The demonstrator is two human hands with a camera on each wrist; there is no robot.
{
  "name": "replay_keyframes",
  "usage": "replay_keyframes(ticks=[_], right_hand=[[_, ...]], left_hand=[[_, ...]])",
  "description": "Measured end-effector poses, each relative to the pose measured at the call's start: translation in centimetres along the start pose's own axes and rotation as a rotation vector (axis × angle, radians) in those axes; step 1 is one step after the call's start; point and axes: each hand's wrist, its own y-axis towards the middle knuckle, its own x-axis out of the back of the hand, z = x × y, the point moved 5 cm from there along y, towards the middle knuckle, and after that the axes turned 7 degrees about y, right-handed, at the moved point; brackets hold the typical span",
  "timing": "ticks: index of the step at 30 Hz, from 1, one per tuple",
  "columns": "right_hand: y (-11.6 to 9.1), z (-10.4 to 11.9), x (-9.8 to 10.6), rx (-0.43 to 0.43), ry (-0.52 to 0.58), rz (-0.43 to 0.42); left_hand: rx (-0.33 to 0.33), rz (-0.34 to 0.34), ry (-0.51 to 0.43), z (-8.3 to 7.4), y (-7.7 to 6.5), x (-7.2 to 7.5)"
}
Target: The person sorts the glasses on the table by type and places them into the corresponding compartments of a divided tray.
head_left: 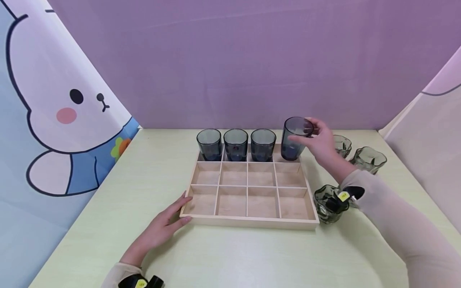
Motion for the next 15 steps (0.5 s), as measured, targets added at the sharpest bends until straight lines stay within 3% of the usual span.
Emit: replay_keyframes(ticks=[15], right_hand=[[-0.35,-1.06,-0.88,-0.099,-0.09,0.081]], left_hand=[[-0.018,-0.003,-0.006,-0.17,0.0,0.01]])
